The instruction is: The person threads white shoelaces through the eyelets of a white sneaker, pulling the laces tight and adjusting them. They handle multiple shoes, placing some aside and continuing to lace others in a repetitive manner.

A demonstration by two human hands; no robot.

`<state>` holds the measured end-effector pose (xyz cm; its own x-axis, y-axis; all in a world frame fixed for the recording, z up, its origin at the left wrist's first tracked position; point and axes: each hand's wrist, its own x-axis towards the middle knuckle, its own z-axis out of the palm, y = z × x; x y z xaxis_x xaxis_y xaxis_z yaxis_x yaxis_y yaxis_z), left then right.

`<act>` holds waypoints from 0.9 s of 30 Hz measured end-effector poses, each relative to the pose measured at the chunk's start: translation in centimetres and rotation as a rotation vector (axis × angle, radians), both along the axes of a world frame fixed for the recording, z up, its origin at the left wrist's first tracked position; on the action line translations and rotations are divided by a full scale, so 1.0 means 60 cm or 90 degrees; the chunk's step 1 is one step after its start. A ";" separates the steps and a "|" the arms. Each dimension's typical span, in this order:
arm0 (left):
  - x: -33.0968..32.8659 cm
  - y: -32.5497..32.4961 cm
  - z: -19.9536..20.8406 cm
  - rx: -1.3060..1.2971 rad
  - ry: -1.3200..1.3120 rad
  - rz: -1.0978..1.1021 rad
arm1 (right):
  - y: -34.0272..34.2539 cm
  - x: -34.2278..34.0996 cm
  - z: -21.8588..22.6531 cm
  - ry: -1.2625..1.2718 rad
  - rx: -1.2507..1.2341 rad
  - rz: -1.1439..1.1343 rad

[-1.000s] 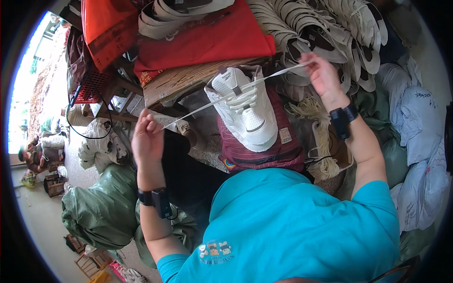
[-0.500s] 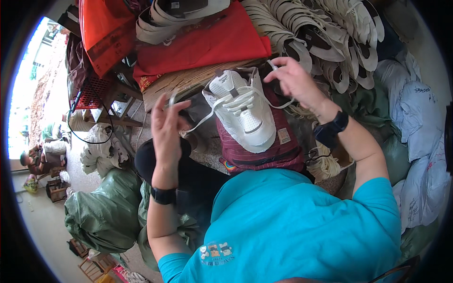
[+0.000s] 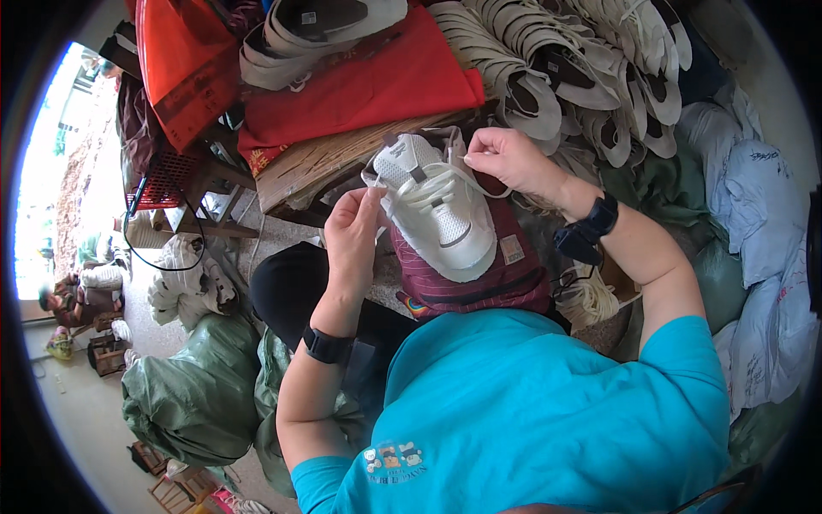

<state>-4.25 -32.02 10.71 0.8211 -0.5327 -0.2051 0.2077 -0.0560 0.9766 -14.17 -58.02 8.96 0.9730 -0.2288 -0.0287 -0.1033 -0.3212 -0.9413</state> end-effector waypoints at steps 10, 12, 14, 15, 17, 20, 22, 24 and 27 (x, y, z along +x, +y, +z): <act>-0.002 0.007 -0.007 0.068 0.028 0.018 | 0.031 0.023 0.069 -0.266 -0.735 0.129; -0.003 0.005 -0.001 0.094 0.018 0.019 | 0.025 0.023 0.074 -0.264 -0.739 0.161; 0.001 0.005 -0.006 0.099 0.003 0.009 | 0.016 0.023 0.082 -0.246 -0.723 0.206; 0.006 0.009 -0.010 0.101 0.007 -0.020 | 0.013 0.022 0.086 -0.237 -0.737 0.224; 0.005 0.005 -0.014 0.074 -0.008 0.004 | 0.009 0.027 0.092 -0.245 -0.771 0.246; 0.000 -0.001 -0.013 0.046 -0.045 0.018 | -0.001 0.034 0.103 -0.211 -0.757 0.282; 0.000 -0.002 -0.019 0.036 -0.085 0.023 | -0.002 0.039 0.105 -0.193 -0.694 0.273; 0.004 -0.005 -0.033 0.031 -0.133 0.025 | 0.000 0.043 0.105 -0.190 -0.598 0.228; 0.006 -0.008 -0.027 0.241 -0.487 -0.021 | -0.008 0.053 0.114 -0.226 -0.531 0.294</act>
